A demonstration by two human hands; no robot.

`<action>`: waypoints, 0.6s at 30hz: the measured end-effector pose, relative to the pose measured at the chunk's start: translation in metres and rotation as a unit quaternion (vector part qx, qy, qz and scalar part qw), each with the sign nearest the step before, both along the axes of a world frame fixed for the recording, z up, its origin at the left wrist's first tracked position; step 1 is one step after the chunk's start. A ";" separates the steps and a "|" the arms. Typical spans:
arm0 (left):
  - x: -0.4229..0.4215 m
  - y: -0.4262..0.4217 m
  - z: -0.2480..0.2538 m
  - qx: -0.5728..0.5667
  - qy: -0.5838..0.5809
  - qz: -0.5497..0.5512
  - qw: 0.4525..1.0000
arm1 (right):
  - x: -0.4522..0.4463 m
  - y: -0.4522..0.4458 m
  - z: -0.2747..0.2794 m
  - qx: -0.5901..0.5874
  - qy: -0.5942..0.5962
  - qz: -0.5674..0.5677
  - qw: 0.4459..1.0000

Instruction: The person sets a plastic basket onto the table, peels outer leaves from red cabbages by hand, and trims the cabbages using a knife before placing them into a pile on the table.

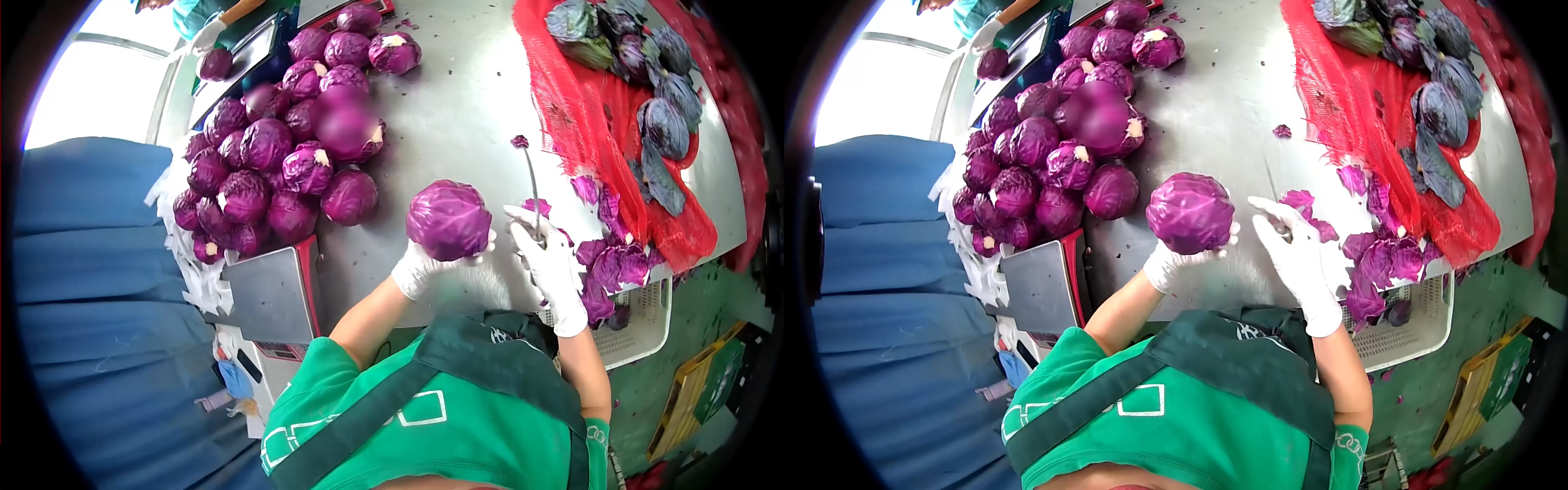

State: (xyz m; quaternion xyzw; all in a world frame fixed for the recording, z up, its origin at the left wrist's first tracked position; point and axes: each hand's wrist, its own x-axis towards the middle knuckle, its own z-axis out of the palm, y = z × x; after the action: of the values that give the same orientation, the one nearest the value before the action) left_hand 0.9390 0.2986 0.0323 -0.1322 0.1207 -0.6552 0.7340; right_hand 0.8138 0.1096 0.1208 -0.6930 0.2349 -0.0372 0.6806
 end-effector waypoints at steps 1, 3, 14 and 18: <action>0.005 0.005 -0.005 -0.004 0.003 0.005 1.000 | 0.010 0.005 0.010 -0.004 0.003 0.005 1.000; 0.014 0.010 0.027 0.276 -0.175 0.152 0.933 | 0.026 0.016 0.013 0.033 -0.033 0.010 0.999; 0.021 0.015 0.071 0.312 -0.503 0.197 0.781 | 0.029 0.019 0.013 0.127 -0.014 -0.035 0.991; 0.021 0.016 0.054 0.397 -0.377 0.222 0.807 | -0.004 -0.022 0.038 0.152 -0.005 -0.097 0.984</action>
State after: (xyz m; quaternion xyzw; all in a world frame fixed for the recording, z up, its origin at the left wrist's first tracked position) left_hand 0.9603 0.3142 0.0864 0.4044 0.0516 -0.3676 0.8359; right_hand 0.8102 0.0876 0.1584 -0.5550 0.3003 -0.0702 0.7726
